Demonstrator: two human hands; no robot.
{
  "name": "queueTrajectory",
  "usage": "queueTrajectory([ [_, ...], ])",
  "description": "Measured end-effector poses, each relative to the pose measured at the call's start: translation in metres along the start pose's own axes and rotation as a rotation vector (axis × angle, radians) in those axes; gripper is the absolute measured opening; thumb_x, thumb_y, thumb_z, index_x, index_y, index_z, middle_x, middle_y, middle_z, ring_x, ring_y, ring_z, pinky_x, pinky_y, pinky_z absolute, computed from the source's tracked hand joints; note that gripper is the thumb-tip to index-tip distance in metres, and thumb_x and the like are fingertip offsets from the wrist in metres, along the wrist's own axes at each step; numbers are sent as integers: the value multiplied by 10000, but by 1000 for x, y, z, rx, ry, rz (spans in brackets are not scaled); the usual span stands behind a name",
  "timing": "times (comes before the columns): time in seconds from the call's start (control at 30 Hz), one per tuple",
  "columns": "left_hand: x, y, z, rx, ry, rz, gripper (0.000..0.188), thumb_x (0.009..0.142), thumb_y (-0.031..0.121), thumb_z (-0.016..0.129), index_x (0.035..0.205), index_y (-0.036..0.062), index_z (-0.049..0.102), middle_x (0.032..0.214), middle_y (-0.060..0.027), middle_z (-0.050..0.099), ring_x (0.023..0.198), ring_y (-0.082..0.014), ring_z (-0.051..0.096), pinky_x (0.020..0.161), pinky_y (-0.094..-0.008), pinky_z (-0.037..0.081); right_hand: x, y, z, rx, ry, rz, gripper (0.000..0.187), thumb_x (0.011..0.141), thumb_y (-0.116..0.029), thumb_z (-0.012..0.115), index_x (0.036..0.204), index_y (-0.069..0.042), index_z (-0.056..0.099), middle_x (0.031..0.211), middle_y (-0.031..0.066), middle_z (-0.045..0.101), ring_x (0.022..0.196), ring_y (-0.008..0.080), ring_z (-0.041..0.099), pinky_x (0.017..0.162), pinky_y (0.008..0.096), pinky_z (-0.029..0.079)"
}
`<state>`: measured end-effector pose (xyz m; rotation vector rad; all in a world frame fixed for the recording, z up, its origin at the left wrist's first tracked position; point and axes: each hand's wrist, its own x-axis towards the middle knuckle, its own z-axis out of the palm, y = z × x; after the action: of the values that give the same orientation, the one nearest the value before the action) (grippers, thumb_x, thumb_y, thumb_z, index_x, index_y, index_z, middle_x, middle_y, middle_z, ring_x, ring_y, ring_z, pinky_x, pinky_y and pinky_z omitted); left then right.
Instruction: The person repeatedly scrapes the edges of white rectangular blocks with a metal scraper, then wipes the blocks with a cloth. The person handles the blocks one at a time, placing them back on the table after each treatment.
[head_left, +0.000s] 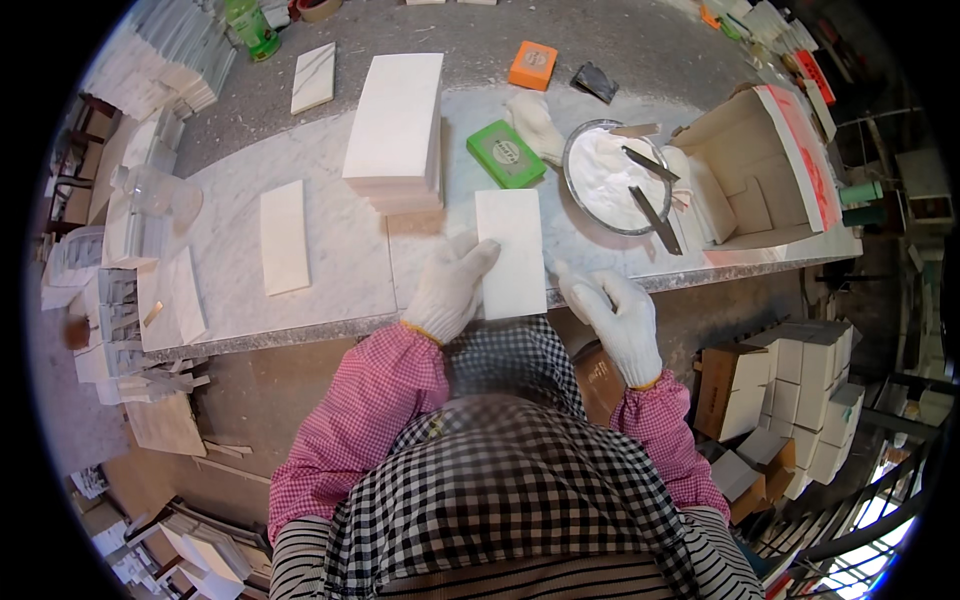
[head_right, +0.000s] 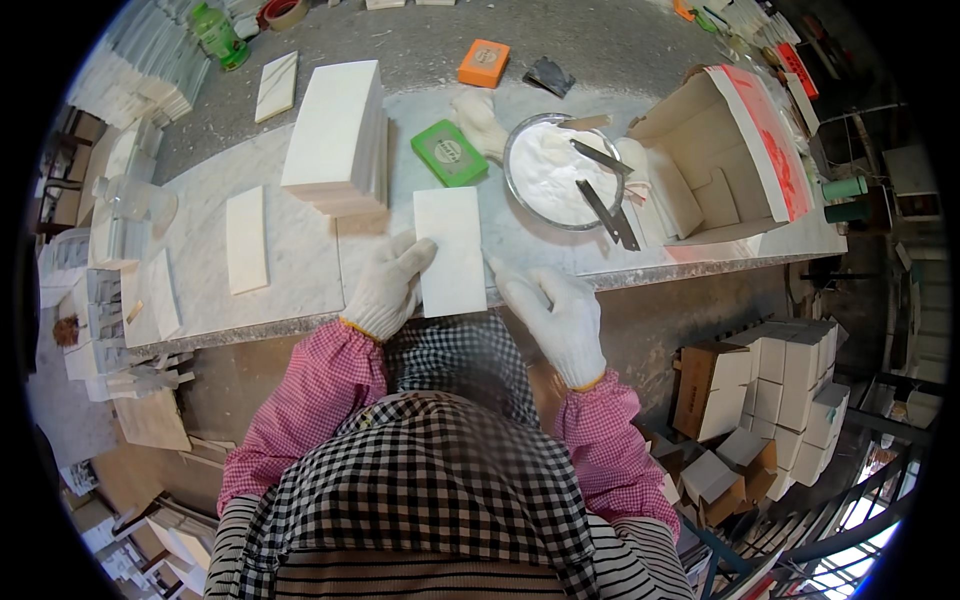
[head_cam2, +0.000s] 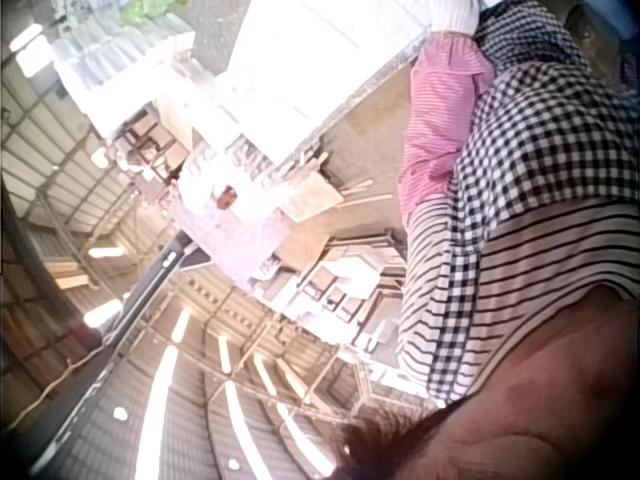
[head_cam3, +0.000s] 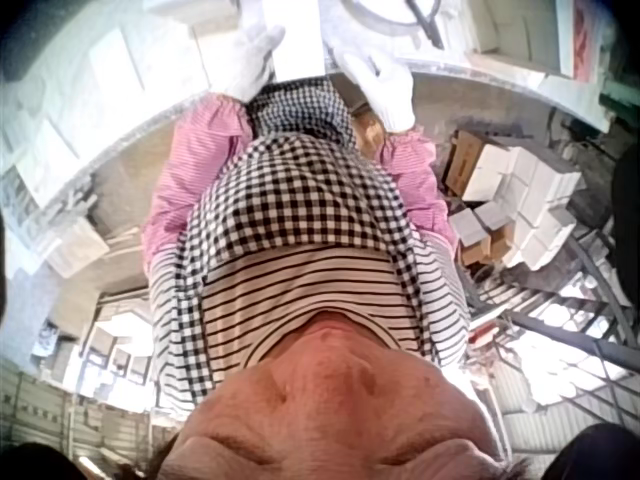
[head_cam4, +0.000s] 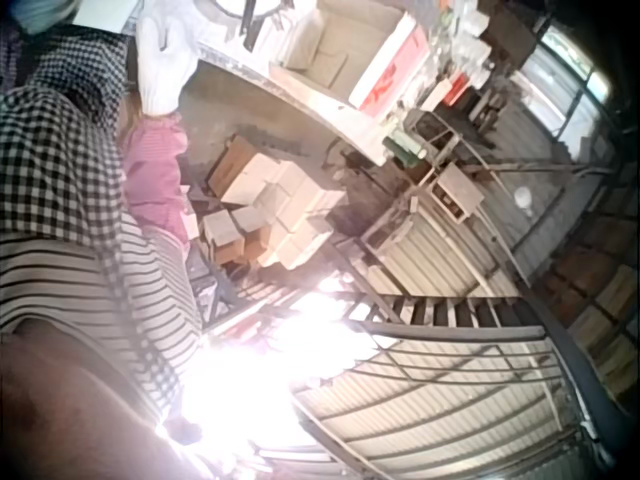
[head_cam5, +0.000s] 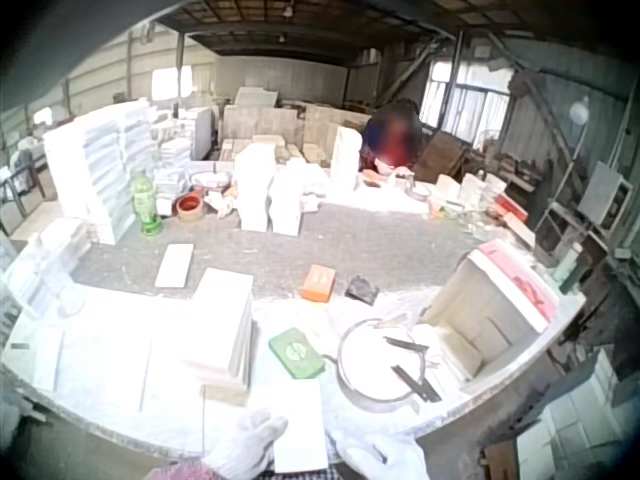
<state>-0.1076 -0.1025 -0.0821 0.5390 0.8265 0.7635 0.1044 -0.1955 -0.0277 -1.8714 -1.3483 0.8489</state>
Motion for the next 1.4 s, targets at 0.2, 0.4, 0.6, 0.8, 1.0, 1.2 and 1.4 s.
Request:
queueTrajectory([
  [0.2,-2,3,2,7,-20,-19,372,1076,88,492,1377,-127,524,1268,-176,673,1107,-225,690,951,-335,585,0,-3,4,8,4,-33,268,920,-250,740,998,6,755,869,155,722,792,247,698,740,356,525],
  [0.4,1,1,-2,54,-5,-23,389,1075,86,493,1399,-130,509,1283,-183,667,1123,-230,684,970,-339,581,1,0,4,-19,8,-36,253,923,-243,738,995,0,751,856,151,709,775,261,685,728,361,520],
  [0.6,0,1,0,-20,-34,-24,401,1075,90,502,1413,-126,499,1309,-187,655,1148,-234,675,996,-347,571,1,2,5,-36,13,-31,260,915,-251,751,978,1,745,839,153,695,759,269,671,720,361,515],
  [0.8,2,-1,-3,24,-18,-27,402,1072,86,505,1416,-121,500,1314,-186,653,1148,-238,674,999,-351,570,1,2,6,-20,14,-28,251,910,-241,754,970,2,744,839,156,693,756,272,672,715,365,516],
  [1.0,-1,1,3,1,4,0,376,1074,122,508,1381,-94,544,1169,-135,696,979,-191,703,815,-301,590,1,2,6,-26,35,-77,245,910,-238,752,965,1,742,823,153,684,737,274,663,698,366,511],
  [1.2,2,0,-6,69,-11,-33,393,1071,83,501,1407,-123,508,1306,-185,658,1148,-236,674,1003,-349,570,1,5,6,-38,19,-67,232,918,-229,741,946,1,735,798,149,668,718,278,650,682,372,502],
  [1.4,0,2,0,21,-20,-22,394,1073,85,500,1409,-121,509,1304,-181,661,1152,-232,672,1000,-348,568,1,3,5,-24,35,-96,222,914,-220,742,941,0,734,803,150,668,718,277,651,682,371,503],
])
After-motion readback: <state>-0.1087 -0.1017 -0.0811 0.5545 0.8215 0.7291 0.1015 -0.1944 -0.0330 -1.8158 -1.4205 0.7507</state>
